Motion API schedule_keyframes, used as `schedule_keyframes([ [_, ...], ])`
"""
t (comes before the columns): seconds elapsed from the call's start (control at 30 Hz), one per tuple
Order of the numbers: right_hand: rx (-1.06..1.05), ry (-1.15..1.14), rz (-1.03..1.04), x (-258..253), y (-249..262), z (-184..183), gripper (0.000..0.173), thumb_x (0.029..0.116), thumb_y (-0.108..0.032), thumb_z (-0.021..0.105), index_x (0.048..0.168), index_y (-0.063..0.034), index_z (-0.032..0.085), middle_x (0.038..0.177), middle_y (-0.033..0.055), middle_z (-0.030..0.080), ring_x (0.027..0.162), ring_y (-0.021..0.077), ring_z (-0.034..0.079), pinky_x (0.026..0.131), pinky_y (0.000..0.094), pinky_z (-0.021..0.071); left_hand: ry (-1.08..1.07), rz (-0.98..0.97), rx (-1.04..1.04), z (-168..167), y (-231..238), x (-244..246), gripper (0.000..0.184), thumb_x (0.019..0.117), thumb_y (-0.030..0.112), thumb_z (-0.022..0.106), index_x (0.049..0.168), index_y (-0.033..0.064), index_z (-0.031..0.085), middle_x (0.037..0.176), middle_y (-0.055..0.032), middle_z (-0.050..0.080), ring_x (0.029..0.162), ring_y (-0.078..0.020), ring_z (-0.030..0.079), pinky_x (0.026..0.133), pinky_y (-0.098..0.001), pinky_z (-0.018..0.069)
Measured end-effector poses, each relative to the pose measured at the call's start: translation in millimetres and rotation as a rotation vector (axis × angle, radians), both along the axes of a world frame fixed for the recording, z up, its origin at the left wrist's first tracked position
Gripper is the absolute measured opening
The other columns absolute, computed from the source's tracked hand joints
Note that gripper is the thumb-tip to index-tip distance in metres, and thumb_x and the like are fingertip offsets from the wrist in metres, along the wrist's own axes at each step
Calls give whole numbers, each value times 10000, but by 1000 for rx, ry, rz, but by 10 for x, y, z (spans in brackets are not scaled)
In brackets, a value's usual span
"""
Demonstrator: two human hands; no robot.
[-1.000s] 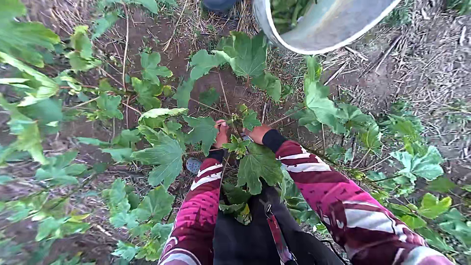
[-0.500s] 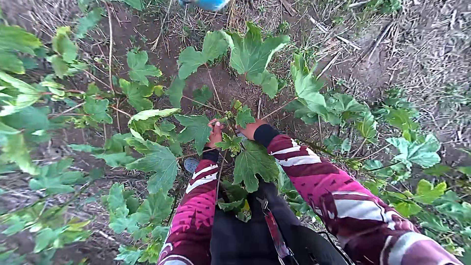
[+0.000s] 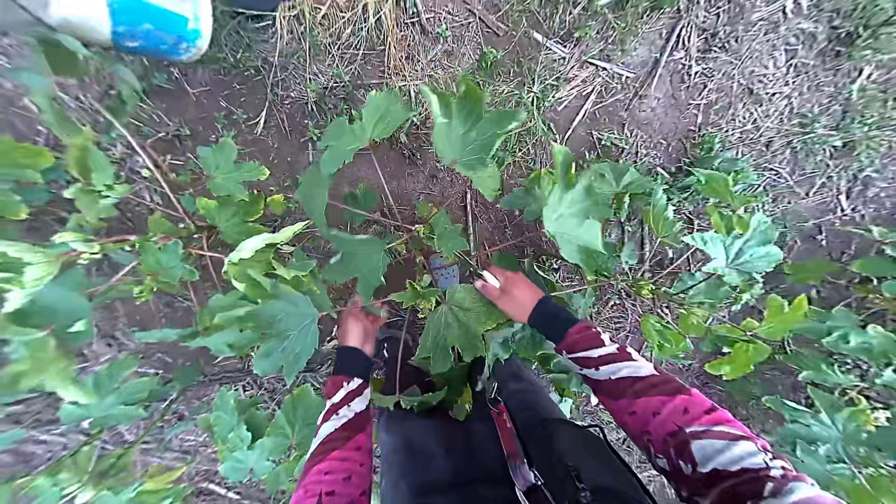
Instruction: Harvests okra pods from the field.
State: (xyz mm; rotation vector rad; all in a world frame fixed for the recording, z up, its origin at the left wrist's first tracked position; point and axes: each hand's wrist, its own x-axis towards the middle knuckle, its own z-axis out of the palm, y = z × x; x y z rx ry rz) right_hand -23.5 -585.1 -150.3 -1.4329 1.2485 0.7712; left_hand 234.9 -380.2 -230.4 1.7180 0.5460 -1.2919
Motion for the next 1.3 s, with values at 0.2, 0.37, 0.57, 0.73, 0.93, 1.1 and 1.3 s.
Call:
schedule_keyframes([
  [0.2,11,17,-167,-540,332,244,535,1056,-511,472,1331,-64,574,1045,199,684,990,367,672,897,591,519,198,-182,135,477,655,-126,349,1128,322,327,1150,62,559,753,-62,617,662,-225,655,696,-462,601],
  [0.37,46,-61,-415,-697,732,176,509,1044,-478,508,1341,-73,588,1082,184,699,1003,331,687,922,563,537,156,-236,251,715,1042,-164,322,1117,289,357,1189,65,576,762,-60,622,644,-203,639,658,-431,591],
  [0.57,164,13,-605,-1097,1306,-78,518,1049,-468,519,1382,-74,562,1043,177,722,929,314,723,895,536,576,159,-372,228,748,1334,-244,258,1110,277,366,1170,102,547,701,-6,617,602,-160,642,600,-385,591],
  [0.73,182,165,-701,-1262,1422,-63,525,1062,-440,521,1410,-47,523,1060,204,695,891,324,708,843,520,582,197,-306,147,814,1570,-230,292,1115,284,356,1159,89,569,715,-23,633,611,-175,652,602,-391,596],
  [0.93,58,359,-496,-1068,1723,22,597,1026,-502,569,1414,-49,563,1216,250,678,1094,398,680,988,612,521,339,-163,-4,880,2328,54,320,1114,257,284,1148,108,564,740,-15,653,655,-176,676,638,-391,607],
  [1.1,58,399,-160,-226,2029,184,632,1032,-501,576,1376,30,585,1259,310,651,1208,461,621,1060,642,463,247,346,16,1114,3095,583,300,1122,235,323,1150,55,562,747,-55,632,656,-208,655,667,-411,594],
  [1.3,8,424,265,1160,2135,399,602,1034,-469,580,1414,-2,569,1305,301,641,1274,468,585,1092,648,427,231,714,-44,1083,3852,1190,266,1120,213,337,1126,47,545,772,-77,645,689,-232,673,713,-444,601],
])
